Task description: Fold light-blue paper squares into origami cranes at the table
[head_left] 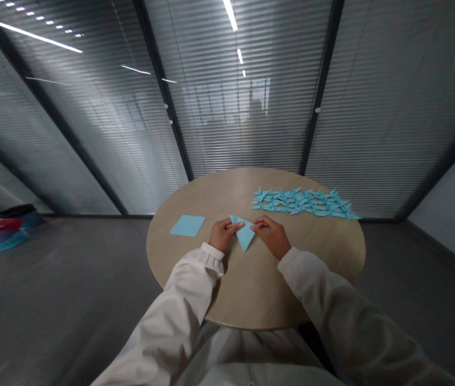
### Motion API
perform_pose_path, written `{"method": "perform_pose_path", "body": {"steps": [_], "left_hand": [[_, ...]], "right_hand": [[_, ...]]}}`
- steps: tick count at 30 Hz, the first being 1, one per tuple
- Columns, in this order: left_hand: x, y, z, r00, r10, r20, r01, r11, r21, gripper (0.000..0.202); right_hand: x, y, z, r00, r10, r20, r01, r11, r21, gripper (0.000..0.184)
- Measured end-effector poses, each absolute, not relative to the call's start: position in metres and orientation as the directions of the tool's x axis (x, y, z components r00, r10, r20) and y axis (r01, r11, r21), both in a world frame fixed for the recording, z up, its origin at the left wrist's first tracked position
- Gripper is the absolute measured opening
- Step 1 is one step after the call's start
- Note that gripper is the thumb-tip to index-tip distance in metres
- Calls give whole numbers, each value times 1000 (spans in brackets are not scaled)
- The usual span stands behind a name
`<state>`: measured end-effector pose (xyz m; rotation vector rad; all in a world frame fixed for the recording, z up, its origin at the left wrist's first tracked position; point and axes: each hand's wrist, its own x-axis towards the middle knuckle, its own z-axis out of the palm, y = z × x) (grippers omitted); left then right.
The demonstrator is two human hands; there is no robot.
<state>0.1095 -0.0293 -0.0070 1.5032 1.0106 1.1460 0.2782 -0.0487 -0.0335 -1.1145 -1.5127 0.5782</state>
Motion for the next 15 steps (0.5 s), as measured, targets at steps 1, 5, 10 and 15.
{"method": "perform_pose_path", "body": {"steps": [1, 5, 10, 15], "left_hand": [[110, -30, -7, 219, 959, 182, 66, -201, 977, 31], [111, -30, -7, 247, 952, 179, 33, -193, 981, 31], [108, -24, -11, 179, 969, 171, 8, -175, 985, 38], [104, -17, -15, 102, 977, 186, -20, -185, 983, 41]], "right_hand": [[278, -48, -34, 56, 879, 474, 336, 431, -838, 20], [280, -45, -39, 32, 890, 454, 359, 414, -836, 21], [281, -43, -41, -20, 899, 438, 339, 418, -843, 21], [280, -44, -41, -76, 919, 387, 266, 392, -880, 23]]}}
